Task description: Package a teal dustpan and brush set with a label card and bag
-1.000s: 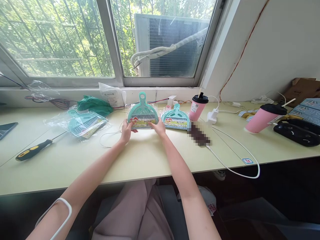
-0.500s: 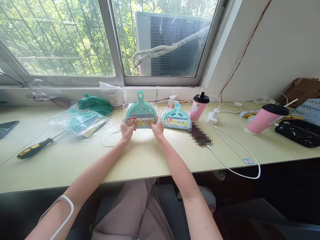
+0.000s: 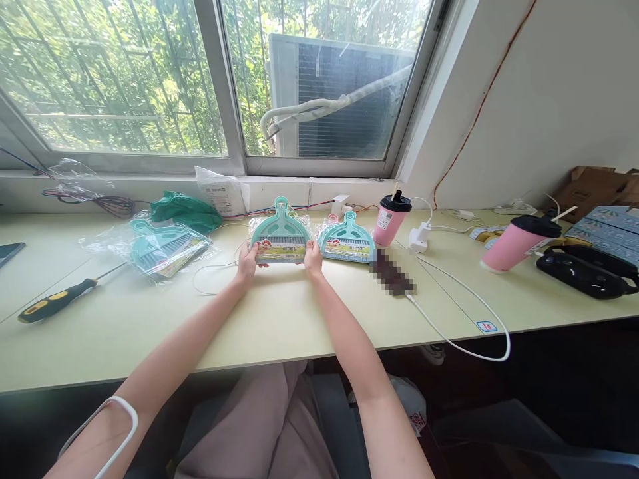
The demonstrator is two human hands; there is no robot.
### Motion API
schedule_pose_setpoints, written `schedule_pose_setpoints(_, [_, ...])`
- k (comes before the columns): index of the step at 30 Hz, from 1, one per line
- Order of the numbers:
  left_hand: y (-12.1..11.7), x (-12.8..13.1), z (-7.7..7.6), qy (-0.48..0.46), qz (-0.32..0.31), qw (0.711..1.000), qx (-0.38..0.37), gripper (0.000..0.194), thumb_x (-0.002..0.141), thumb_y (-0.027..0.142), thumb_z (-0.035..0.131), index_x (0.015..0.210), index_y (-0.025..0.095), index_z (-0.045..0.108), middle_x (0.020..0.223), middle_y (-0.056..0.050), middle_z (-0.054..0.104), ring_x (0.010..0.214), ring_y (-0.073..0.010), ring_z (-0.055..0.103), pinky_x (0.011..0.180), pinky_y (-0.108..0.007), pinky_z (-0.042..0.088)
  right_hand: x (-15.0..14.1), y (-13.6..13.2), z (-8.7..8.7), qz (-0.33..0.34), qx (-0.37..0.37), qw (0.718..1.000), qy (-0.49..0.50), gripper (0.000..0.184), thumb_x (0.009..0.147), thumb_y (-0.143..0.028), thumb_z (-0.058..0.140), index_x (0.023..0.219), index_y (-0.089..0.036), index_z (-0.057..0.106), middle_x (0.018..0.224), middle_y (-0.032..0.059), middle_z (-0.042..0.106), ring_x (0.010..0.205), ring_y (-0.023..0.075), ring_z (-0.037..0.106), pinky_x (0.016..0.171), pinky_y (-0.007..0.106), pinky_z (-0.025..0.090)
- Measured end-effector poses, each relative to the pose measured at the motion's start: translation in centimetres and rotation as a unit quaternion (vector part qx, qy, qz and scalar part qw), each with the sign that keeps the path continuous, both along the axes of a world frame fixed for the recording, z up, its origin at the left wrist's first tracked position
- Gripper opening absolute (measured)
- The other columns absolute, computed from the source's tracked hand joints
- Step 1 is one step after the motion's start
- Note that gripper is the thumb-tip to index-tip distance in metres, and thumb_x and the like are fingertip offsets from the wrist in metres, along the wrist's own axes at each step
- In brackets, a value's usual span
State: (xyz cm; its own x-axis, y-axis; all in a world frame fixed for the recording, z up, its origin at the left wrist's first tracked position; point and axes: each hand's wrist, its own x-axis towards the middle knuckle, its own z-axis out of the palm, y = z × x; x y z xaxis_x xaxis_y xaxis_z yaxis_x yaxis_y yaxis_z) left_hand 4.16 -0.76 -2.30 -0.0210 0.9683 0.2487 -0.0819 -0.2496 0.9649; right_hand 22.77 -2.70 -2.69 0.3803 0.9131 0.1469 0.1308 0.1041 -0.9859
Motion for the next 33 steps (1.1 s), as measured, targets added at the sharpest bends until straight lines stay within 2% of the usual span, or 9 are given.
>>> schedule_pose_setpoints(3, [0.0, 0.1, 0.1, -0.006, 0.001, 1.000, -0.009, 0.037, 0.081, 0.054, 0.055, 0.091, 0.020, 0.041, 0.075, 0.001, 0.059, 0.040, -0.0097, 0.055, 0.035, -0.020, 0.035, 0.0, -0.5, 0.8, -0.006, -0.040, 0.995, 0.089, 0.045, 0.098, -0.056, 0.039, 0.113, -0.017, 0.058, 0.106, 0.0106, 0.065, 0.085, 0.0204, 0.066, 0.072, 0.036, 0.061])
schedule_pose_setpoints(9, [0.1, -1.0, 1.1, -0.063, 0.067, 0.993, -0.078, 0.018, 0.088, 0.035, 0.049, 0.089, 0.019, 0.043, 0.071, 0.002, 0.057, 0.036, -0.0097, 0.054, 0.036, -0.020, 0.031, -0.3, -2.0, 1.7, 0.188, -0.026, 0.963, 0.191, 0.057, 0.091, -0.066, 0.047, 0.128, -0.024, 0.055, 0.121, 0.0111, 0.069, 0.091, 0.0231, 0.073, 0.081, 0.039, 0.062])
schedule_pose_setpoints(13, [0.3, -1.5, 1.3, -0.078, 0.074, 0.989, -0.100, 0.008, 0.092, 0.026, 0.042, 0.090, 0.019, 0.042, 0.071, 0.003, 0.058, 0.035, -0.0089, 0.053, 0.037, -0.020, 0.032, -1.5, -2.2, 1.3, 0.253, -0.057, 0.948, 0.183, 0.028, 0.091, -0.039, 0.064, 0.111, -0.020, 0.063, 0.119, 0.0100, 0.071, 0.089, 0.0195, 0.075, 0.077, 0.033, 0.063])
schedule_pose_setpoints(15, [0.3, -1.4, 1.3, -0.063, 0.057, 0.991, -0.105, 0.008, 0.093, 0.027, 0.042, 0.092, 0.019, 0.043, 0.071, 0.003, 0.059, 0.035, -0.0089, 0.053, 0.038, -0.021, 0.034, -1.9, -2.1, 1.1, 0.232, -0.075, 0.952, 0.186, 0.012, 0.093, -0.027, 0.061, 0.096, -0.016, 0.066, 0.108, 0.0090, 0.075, 0.079, 0.0163, 0.075, 0.073, 0.029, 0.063])
schedule_pose_setpoints(22, [0.7, -1.3, 1.3, 0.042, -0.052, 0.988, -0.140, 0.044, 0.094, 0.053, 0.040, 0.119, 0.019, 0.049, 0.103, -0.010, 0.067, 0.055, -0.0168, 0.067, 0.056, -0.030, 0.052, -1.1, -1.8, 1.4, 0.079, -0.045, 0.956, 0.279, 0.020, 0.093, -0.012, 0.058, 0.073, -0.016, 0.061, 0.075, 0.0015, 0.074, 0.058, 0.0116, 0.071, 0.064, 0.023, 0.061])
schedule_pose_setpoints(26, [1.6, -3.7, 1.9, 0.175, 0.183, 0.966, -0.045, 0.037, 0.094, 0.036, 0.046, 0.128, 0.020, 0.046, 0.121, -0.014, 0.064, 0.099, -0.0253, 0.069, 0.092, -0.042, 0.052, -0.2, -1.8, 1.5, 0.015, -0.076, 0.957, 0.279, 0.026, 0.094, -0.009, 0.055, 0.070, -0.017, 0.056, 0.064, 0.0004, 0.070, 0.057, 0.0112, 0.070, 0.062, 0.021, 0.060])
schedule_pose_setpoints(29, [2.0, -7.4, 3.0, 0.270, 0.410, 0.870, 0.039, 0.040, 0.085, 0.016, 0.052, 0.125, 0.018, 0.049, 0.141, -0.017, 0.050, 0.139, -0.0298, 0.042, 0.118, -0.051, 0.024, 0.8, -1.8, 1.4, 0.044, -0.120, 0.973, 0.191, 0.026, 0.096, -0.014, 0.055, 0.070, -0.015, 0.059, 0.067, 0.0035, 0.072, 0.058, 0.0117, 0.071, 0.059, 0.020, 0.059])
schedule_pose_setpoints(31, [2.0, -10.4, 3.7, 0.265, 0.524, 0.809, 0.017, 0.047, 0.081, 0.008, 0.049, 0.128, 0.017, 0.045, 0.150, -0.018, 0.039, 0.148, -0.0290, 0.026, 0.121, -0.056, 0.009, 1.4, -1.7, 1.4, 0.066, -0.158, 0.983, 0.069, 0.031, 0.097, -0.021, 0.053, 0.069, -0.013, 0.064, 0.066, 0.0059, 0.072, 0.054, 0.0116, 0.069, 0.052, 0.019, 0.055])
schedule_pose_setpoints(33, [1.9, -13.3, 4.0, 0.216, 0.568, 0.792, -0.065, 0.051, 0.082, 0.005, 0.044, 0.131, 0.016, 0.038, 0.146, -0.021, 0.039, 0.149, -0.0297, 0.021, 0.119, -0.061, 0.010, 1.7, -1.7, 1.3, 0.065, -0.182, 0.981, -0.035, 0.038, 0.098, -0.024, 0.051, 0.065, -0.012, 0.065, 0.061, 0.0068, 0.070, 0.046, 0.0109, 0.065, 0.045, 0.018, 0.050])
